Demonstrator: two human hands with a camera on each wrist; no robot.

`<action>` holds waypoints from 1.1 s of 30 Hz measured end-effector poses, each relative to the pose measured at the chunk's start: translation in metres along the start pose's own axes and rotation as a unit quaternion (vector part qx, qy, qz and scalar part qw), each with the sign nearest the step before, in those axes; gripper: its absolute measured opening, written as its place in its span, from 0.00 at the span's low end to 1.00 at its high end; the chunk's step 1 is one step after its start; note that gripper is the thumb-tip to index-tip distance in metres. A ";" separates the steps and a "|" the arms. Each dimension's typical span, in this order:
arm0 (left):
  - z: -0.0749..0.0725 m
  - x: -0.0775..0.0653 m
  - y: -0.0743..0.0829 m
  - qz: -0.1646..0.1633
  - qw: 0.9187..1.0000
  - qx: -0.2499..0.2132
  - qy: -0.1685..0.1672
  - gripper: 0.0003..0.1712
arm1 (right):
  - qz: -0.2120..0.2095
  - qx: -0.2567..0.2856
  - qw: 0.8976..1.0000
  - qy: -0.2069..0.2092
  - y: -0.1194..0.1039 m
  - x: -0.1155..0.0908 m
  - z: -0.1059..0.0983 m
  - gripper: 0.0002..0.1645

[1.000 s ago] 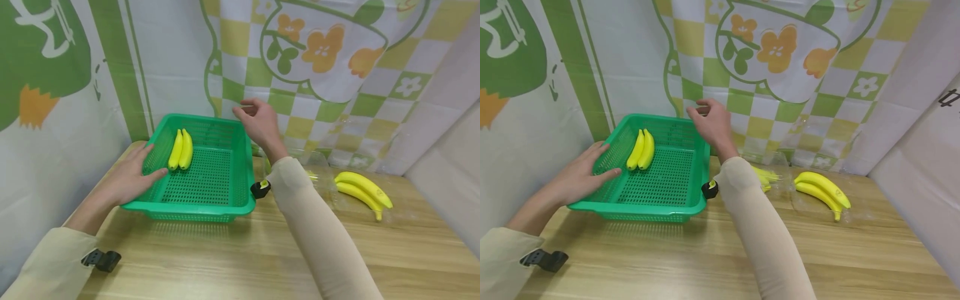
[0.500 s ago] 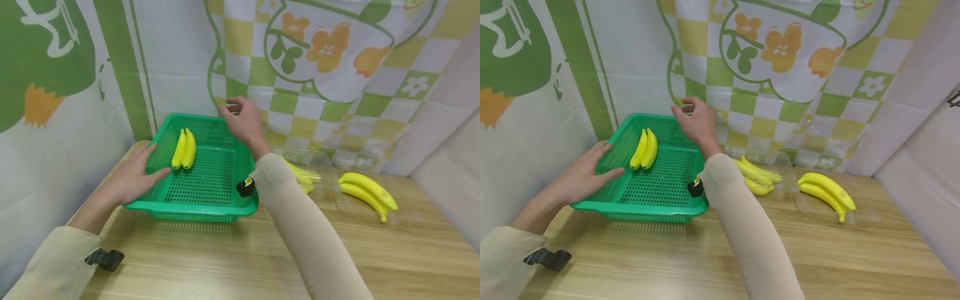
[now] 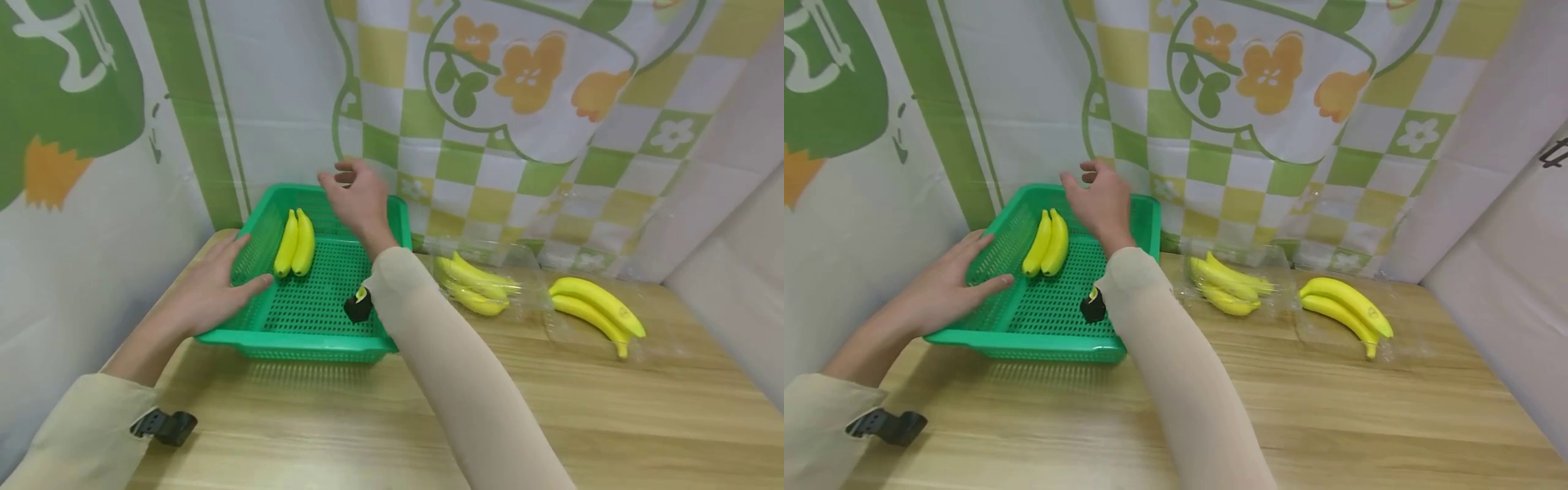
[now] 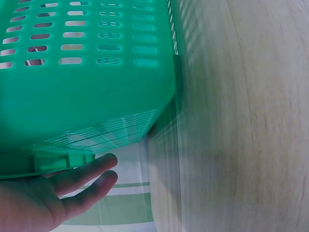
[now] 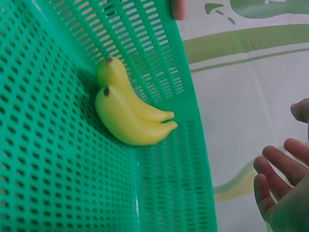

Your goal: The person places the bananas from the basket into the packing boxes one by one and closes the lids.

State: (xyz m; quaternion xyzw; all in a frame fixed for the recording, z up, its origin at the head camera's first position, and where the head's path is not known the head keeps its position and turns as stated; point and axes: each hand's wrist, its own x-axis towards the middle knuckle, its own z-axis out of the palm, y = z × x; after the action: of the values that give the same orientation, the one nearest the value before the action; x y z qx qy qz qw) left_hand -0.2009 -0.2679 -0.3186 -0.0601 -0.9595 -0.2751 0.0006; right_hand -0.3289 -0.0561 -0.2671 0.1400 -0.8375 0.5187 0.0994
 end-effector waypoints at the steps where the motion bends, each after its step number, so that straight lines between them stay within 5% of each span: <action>1: 0.000 0.000 0.000 0.001 1.000 0.000 0.001 0.55 | 0.001 0.002 1.000 0.001 0.000 0.000 0.003 0.27; 33: 0.001 0.003 -0.002 0.012 1.000 0.011 0.005 0.54 | 0.100 -0.059 0.991 -0.073 0.022 -0.008 0.037 0.40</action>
State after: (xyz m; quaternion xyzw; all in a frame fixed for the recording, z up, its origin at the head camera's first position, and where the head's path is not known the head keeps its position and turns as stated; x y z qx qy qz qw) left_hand -0.2039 -0.2690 -0.3205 -0.0706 -0.9617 -0.2649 0.0096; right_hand -0.3298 -0.0786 -0.3045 0.0871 -0.8815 0.4641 -0.0062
